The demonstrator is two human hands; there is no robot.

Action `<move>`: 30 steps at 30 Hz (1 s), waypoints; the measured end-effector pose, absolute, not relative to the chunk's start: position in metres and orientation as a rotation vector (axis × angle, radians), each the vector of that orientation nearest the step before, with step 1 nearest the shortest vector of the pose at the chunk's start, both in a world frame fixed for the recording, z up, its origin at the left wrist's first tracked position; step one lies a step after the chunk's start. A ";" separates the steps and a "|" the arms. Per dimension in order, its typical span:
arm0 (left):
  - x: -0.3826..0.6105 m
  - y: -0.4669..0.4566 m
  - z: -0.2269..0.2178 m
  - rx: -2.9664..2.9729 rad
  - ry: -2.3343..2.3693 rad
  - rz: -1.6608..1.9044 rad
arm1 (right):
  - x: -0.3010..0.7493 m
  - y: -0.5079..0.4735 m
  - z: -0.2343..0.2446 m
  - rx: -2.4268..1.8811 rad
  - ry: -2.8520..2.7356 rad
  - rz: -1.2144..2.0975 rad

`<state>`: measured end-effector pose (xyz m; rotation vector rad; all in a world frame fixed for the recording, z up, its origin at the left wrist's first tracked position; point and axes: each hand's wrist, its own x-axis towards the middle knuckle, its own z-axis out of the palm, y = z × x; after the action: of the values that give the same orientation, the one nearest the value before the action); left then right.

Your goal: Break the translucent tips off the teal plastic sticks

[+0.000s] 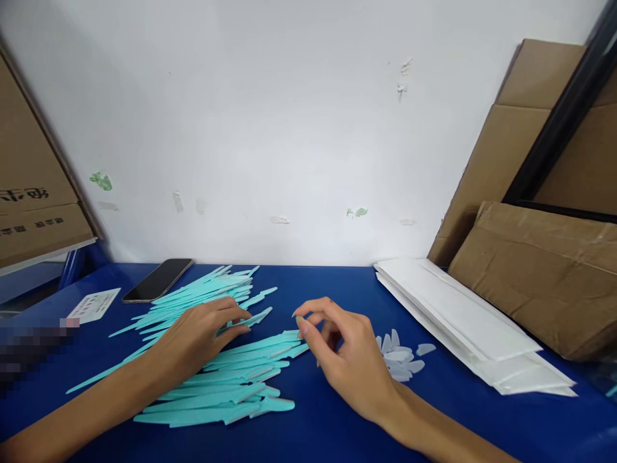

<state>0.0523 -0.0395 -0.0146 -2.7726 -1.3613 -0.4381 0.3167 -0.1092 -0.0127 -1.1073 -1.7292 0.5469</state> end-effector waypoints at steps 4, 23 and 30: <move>0.054 -0.039 -0.015 -2.803 -1.414 -0.347 | 0.315 -0.111 -0.015 -1.053 -1.783 0.450; 0.045 -0.028 -0.024 -2.719 -1.298 -0.323 | 0.315 -0.113 -0.019 -1.032 -1.942 0.344; 0.040 -0.031 -0.028 -2.397 -1.386 -0.462 | 0.315 -0.113 -0.020 -1.034 -1.978 0.348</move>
<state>0.0400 -0.0311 -0.0282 -2.3971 -1.3858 -0.4616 0.3145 -0.1129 -0.0202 -1.0339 -1.9784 0.3480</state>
